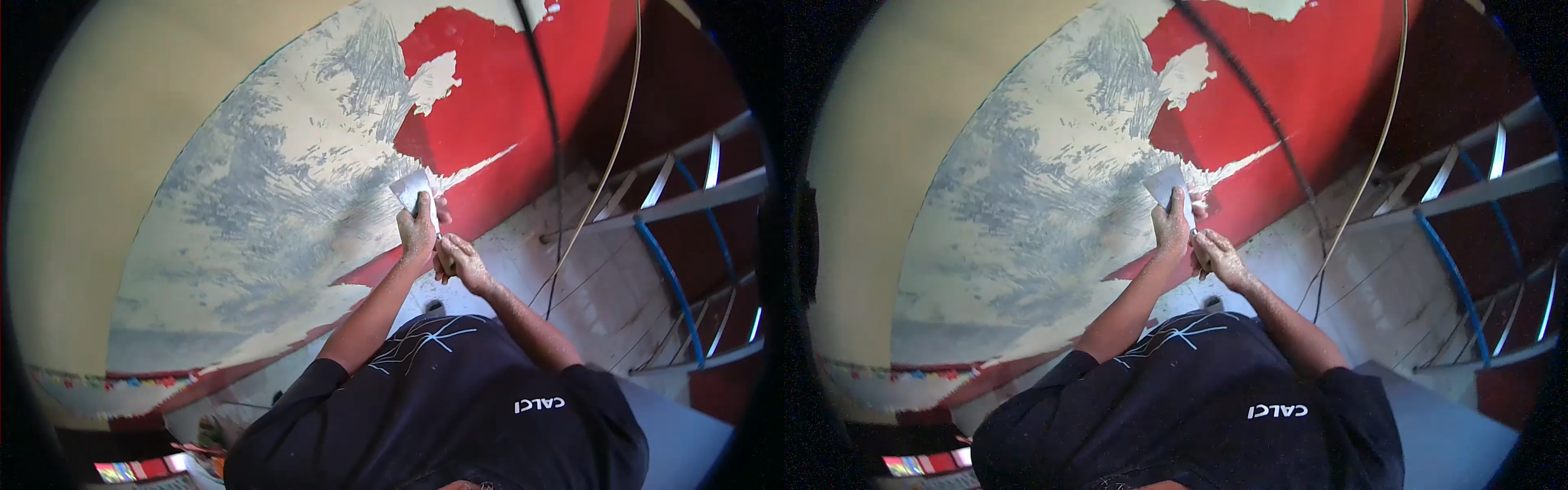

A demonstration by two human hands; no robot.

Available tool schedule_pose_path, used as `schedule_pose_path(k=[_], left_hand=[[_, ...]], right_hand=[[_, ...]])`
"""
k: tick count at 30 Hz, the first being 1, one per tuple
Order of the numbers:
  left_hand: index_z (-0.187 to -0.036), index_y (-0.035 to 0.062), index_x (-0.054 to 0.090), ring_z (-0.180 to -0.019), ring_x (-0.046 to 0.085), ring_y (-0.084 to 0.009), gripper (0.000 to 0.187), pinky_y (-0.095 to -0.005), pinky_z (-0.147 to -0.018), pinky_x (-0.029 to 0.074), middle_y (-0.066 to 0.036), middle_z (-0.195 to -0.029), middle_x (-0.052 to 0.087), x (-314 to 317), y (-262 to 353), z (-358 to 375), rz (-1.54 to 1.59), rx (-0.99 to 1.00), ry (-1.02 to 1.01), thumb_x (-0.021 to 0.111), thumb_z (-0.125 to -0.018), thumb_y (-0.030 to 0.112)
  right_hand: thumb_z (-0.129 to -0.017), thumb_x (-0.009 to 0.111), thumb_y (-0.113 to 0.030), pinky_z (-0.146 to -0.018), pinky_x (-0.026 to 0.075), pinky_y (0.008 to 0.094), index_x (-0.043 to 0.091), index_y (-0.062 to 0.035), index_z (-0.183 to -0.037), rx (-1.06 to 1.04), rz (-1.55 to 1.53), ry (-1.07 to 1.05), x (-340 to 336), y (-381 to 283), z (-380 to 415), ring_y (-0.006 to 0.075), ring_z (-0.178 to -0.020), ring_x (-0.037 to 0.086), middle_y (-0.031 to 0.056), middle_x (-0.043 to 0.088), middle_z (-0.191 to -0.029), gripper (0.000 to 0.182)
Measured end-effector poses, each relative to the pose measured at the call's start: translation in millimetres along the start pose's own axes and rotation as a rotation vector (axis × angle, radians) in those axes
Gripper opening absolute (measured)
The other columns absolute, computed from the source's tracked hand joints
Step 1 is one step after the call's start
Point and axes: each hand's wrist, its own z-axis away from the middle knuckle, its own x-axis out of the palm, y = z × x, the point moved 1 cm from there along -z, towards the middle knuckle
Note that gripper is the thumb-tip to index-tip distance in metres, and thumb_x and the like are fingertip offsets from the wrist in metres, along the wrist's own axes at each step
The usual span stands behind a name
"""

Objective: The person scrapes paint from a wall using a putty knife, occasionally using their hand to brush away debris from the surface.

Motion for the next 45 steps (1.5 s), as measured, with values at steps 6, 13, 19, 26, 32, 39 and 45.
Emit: schedule_pose_path(k=[6, 13, 19, 26, 32, 39, 45], left_hand=[[-0.109, -0.0047, 0.053, -0.052, 0.051, -0.0119, 0.032, -0.0260, -0.041, 0.043, -0.010, -0.084, 0.061, -33, 7, -29, 0.031, -0.090, -0.082, 0.047, -0.096, 0.024], [-0.108, -0.0055, 0.055, -0.054, 0.053, -0.0106, 0.032, -0.0250, -0.041, 0.043, -0.009, -0.078, 0.061, -38, -12, -40, -0.033, -0.047, -0.092, 0.047, -0.096, 0.023], [-0.089, -0.0031, 0.058, -0.048, 0.052, -0.0096, 0.028, -0.0246, -0.040, 0.041, -0.005, -0.067, 0.059, -33, -19, -58, -0.135, -0.015, -0.027, 0.048, -0.096, 0.022], [-0.080, -0.0024, 0.060, -0.042, 0.051, -0.0086, 0.029, -0.0242, -0.036, 0.037, -0.005, -0.061, 0.058, -18, -35, -58, -0.126, 0.018, 0.156, 0.050, -0.094, 0.020], [-0.088, -0.0040, 0.062, -0.050, 0.054, -0.0103, 0.028, -0.0255, -0.043, 0.044, -0.006, -0.065, 0.060, -16, -49, -65, -0.056, -0.004, 0.125, 0.051, -0.094, 0.021], [-0.092, -0.0047, 0.061, -0.059, 0.057, -0.0119, 0.032, -0.0258, -0.052, 0.047, -0.007, -0.072, 0.062, -16, -45, -60, 0.038, -0.118, 0.205, 0.051, -0.095, 0.026], [-0.093, -0.0045, 0.058, -0.060, 0.057, -0.0130, 0.032, -0.0270, -0.055, 0.048, -0.007, -0.073, 0.060, -11, -35, -36, 0.001, -0.090, 0.142, 0.047, -0.096, 0.025]], right_hand=[[-0.098, 0.037, -0.033, -0.041, 0.040, 0.0260, 0.045, -0.0039, -0.109, -0.025, 0.195, 0.125, 23, 18, -44, 0.0118, -0.046, 0.049, 0.0049, 0.051, -0.064, 0.032], [-0.098, 0.037, -0.032, -0.040, 0.036, 0.0246, 0.044, -0.0065, -0.119, -0.036, 0.150, 0.235, 18, 44, -65, 0.0091, -0.043, 0.041, -0.0007, 0.042, -0.056, 0.034], [-0.099, 0.035, -0.031, -0.042, 0.034, 0.0240, 0.051, -0.0036, -0.088, -0.019, 0.191, 0.213, -1, 51, -90, 0.0081, -0.045, 0.042, -0.0001, 0.049, -0.058, 0.033], [-0.098, 0.036, -0.026, -0.049, 0.036, 0.0254, 0.055, -0.0004, -0.104, 0.001, 0.432, 0.165, -24, 48, -92, 0.0079, -0.054, 0.044, 0.0007, 0.049, -0.060, 0.032], [-0.097, 0.041, -0.025, -0.049, 0.042, 0.0299, 0.053, -0.0016, -0.083, 0.054, 0.522, 0.037, -64, 47, -108, 0.0116, -0.050, 0.049, 0.0038, 0.051, -0.058, 0.030], [-0.099, 0.036, -0.028, -0.053, 0.042, 0.0293, 0.049, -0.0028, -0.073, 0.105, 0.416, -0.150, -78, 59, -120, 0.0126, -0.053, 0.047, 0.0048, 0.049, -0.059, 0.038], [-0.098, 0.038, -0.029, -0.053, 0.042, 0.0286, 0.050, -0.0023, -0.082, 0.191, 0.243, -0.197, -70, 38, -91, 0.0117, -0.056, 0.046, 0.0022, 0.049, -0.064, 0.033]])
